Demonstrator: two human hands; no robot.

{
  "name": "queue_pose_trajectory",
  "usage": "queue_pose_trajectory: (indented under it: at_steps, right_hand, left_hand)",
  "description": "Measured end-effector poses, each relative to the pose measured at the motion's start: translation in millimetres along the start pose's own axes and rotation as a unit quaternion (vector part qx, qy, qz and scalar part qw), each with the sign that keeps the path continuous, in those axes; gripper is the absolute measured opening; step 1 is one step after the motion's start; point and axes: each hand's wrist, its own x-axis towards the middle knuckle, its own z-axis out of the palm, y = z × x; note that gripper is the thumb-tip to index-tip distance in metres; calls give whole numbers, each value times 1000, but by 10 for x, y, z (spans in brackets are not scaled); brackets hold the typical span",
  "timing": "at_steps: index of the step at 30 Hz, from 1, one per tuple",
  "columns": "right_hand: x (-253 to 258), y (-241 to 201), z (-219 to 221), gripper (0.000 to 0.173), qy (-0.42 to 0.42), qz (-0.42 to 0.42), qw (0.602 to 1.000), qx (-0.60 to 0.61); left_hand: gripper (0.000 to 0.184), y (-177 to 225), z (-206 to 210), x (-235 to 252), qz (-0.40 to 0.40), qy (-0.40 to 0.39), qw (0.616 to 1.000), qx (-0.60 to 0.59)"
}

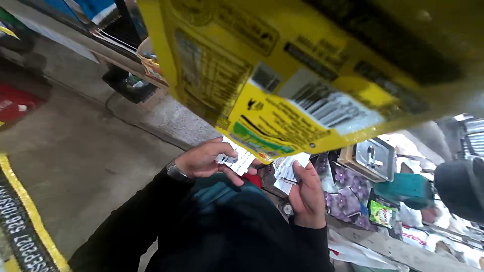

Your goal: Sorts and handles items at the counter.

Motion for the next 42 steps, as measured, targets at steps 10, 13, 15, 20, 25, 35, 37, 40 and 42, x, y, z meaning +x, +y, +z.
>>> queue_pose_trajectory:
  at_steps: [10, 13, 15, 20, 25, 35, 37, 40, 42]
  right_hand:
    - [0, -105, 44, 21, -15, -22, 999, -25]
    - [26, -108, 49, 21, -18, -17, 999, -26]
    - [38, -118, 49, 21, -28, -14, 999, -21]
    - [43, -167, 97, 20, -37, -15, 999, -13]
    - [50, -203, 158, 20, -66, -14, 998, -19]
    - [68, -159, 223, 24, -106, -1, 994, -11]
    - [62, -149, 244, 23, -110, 2, 994, -11]
    - [58, -120, 264, 20, -115, 8, 993, -6]
    - [61, -87, 259, 19, -109, 15, 994, -12]
  left_hand:
    - [45, 276, 110, -20, -52, -50, 997, 19]
    - [45, 345, 183, -24, -60, -48, 997, 30]
    - [44, 388, 225, -23, -62, -47, 996, 38]
    - [44, 433, 261, 6, -54, -36, 997, 40]
    - [40, 446, 254, 8, -37, -14, 998, 41]
    - [34, 422, 290, -31, -34, 75, 994, 72]
    - [34, 420, 268, -53, -31, 78, 993, 83]
    - [36, 406, 224, -55, -9, 56, 994, 99]
    - [35, 408, 210, -56, -20, 67, 993, 93]
